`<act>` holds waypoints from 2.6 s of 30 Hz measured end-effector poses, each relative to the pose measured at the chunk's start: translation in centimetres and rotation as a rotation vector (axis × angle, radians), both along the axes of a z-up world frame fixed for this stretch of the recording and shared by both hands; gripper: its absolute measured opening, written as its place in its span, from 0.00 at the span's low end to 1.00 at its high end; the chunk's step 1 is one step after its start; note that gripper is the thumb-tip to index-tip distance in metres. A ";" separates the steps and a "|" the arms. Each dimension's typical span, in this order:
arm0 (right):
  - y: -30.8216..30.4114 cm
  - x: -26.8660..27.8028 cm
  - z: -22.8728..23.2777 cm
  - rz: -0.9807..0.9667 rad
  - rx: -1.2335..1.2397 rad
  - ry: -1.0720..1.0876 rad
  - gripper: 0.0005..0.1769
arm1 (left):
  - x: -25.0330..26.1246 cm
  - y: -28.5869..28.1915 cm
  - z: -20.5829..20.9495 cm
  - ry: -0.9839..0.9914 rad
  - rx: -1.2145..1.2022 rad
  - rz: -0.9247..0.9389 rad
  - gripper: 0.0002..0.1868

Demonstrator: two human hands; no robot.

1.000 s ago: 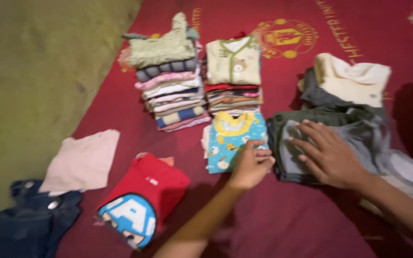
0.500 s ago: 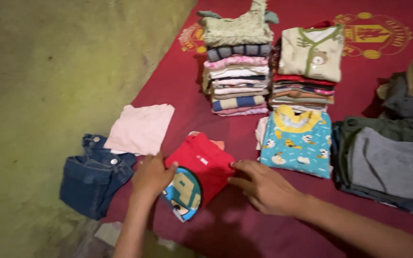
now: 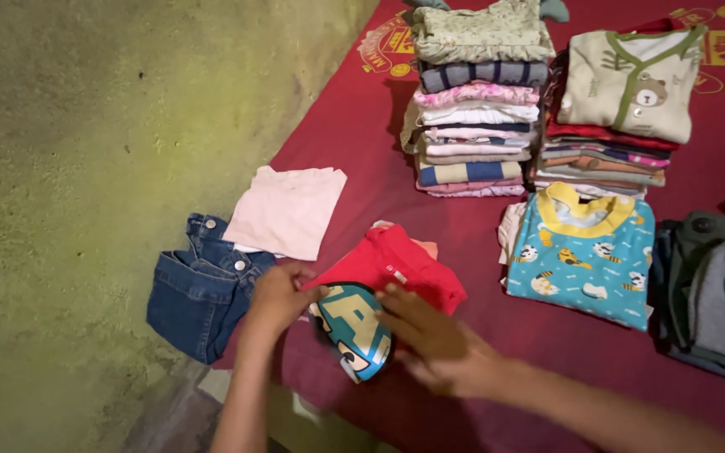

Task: Folding and stacking various children's and baby's clothes on a bed.

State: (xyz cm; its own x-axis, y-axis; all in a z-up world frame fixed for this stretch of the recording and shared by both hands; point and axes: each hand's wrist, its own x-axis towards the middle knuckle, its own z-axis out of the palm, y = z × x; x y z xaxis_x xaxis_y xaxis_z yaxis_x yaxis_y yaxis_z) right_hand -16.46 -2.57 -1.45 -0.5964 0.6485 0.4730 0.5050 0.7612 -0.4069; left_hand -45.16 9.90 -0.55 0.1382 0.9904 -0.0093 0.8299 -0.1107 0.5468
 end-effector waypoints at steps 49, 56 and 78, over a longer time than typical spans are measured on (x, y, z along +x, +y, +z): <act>5.6 1.3 9.0 -0.360 -0.701 0.498 0.55 | 1.3 3.1 -4.0 0.134 -0.005 -0.026 0.22; 6.8 -3.9 5.6 -0.303 -0.287 0.063 0.57 | -0.1 1.9 -2.4 0.221 0.001 0.004 0.23; 5.3 -13.5 -1.6 -0.382 -0.276 -0.352 0.64 | -5.2 2.3 -7.3 -0.492 -0.364 -0.156 0.23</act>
